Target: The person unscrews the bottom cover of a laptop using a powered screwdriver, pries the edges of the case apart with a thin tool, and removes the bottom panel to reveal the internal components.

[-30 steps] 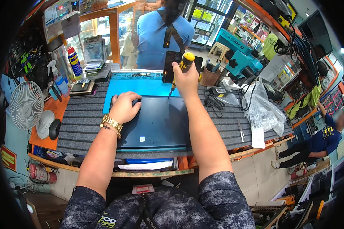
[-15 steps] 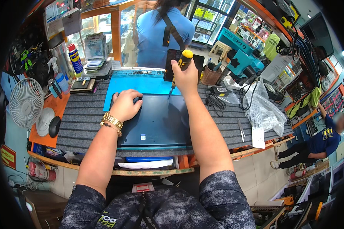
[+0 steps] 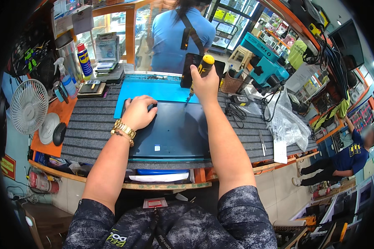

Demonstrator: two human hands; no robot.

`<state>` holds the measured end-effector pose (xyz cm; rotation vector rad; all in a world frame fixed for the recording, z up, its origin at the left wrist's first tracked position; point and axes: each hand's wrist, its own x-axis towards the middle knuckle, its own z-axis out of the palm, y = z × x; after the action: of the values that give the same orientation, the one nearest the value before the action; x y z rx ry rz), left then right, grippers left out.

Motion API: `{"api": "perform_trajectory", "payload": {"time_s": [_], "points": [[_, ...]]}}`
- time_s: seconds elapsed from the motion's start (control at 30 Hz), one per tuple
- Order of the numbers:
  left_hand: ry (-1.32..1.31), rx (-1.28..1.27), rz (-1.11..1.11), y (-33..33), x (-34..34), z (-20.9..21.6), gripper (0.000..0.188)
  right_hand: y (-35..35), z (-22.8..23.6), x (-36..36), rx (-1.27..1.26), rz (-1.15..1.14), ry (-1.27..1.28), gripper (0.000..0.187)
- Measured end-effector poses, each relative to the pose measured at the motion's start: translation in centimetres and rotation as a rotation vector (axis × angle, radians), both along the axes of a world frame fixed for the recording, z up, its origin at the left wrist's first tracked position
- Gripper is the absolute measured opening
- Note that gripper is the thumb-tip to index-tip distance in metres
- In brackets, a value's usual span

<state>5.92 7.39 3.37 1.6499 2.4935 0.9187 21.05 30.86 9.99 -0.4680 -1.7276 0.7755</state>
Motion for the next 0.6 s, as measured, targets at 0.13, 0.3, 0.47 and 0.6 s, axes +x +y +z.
{"api": "perform_trajectory", "payload": {"time_s": [0.13, 0.3, 0.47, 0.6], "points": [[-0.023, -0.015, -0.009, 0.2, 0.4, 0.4, 0.031, 1.7, -0.3, 0.6, 0.043, -0.031, 0.025, 0.038], [-0.037, 0.129, -0.049, 0.3, 0.5, 1.1, 0.03, 0.5, 3.0, 2.4, -0.077, 0.097, 0.294, 0.028], [-0.325, 0.407, -0.265, 0.7, 2.2, 1.7, 0.026, -3.0, 4.7, 2.9, -0.294, 0.264, 0.357, 0.028], [-0.515, 0.397, -0.343, 0.8, 2.8, 1.9, 0.023, -4.4, 4.6, 3.0, -0.32, 0.345, 0.353, 0.03]]}}
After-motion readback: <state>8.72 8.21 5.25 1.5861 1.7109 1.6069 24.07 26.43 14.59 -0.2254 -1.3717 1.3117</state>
